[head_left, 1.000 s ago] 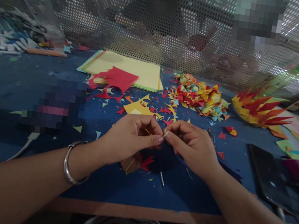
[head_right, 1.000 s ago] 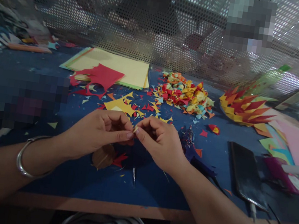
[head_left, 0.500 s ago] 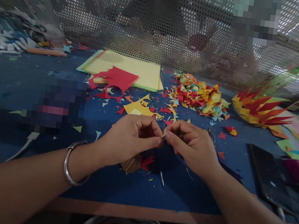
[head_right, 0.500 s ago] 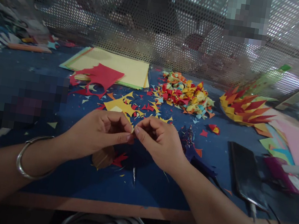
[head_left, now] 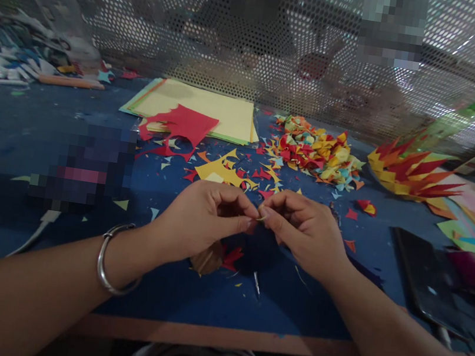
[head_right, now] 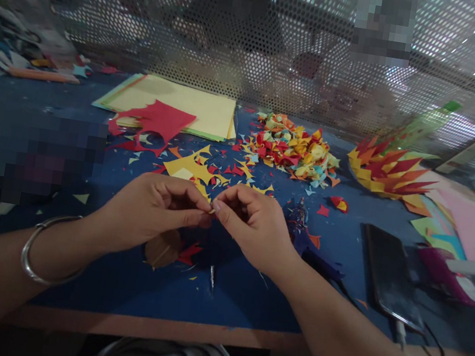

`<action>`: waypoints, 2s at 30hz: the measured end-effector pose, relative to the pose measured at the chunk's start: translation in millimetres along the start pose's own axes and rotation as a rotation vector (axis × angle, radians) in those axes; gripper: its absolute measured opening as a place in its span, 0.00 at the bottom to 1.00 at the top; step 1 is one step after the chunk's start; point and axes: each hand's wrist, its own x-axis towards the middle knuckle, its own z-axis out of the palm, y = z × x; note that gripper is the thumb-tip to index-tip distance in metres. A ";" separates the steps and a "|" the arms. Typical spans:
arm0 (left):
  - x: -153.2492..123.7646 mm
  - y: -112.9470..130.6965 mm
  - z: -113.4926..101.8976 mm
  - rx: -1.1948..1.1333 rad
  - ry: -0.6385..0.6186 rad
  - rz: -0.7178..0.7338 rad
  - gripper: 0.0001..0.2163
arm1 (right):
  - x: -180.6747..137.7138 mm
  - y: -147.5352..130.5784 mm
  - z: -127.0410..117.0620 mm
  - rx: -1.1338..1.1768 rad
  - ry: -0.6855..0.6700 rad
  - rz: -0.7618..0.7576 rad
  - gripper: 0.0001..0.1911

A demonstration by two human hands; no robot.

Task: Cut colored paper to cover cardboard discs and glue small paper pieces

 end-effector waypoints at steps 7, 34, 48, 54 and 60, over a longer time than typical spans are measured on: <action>-1.5 3.9 -0.9 0.020 0.001 0.007 0.08 | 0.3 0.2 -0.1 0.000 0.000 -0.011 0.08; -0.8 2.1 -0.2 0.004 0.001 0.016 0.09 | 0.2 0.2 0.8 -0.011 -0.007 -0.011 0.09; 0.2 4.8 1.3 -0.070 0.010 -0.024 0.06 | -1.3 2.2 0.5 -0.023 -0.013 -0.024 0.08; 2.0 4.5 0.9 -0.090 0.018 -0.046 0.06 | -0.9 2.0 -0.1 -0.019 -0.027 -0.036 0.09; 3.1 4.1 0.1 -0.100 0.015 -0.044 0.06 | 0.5 0.1 0.5 0.016 -0.045 -0.044 0.06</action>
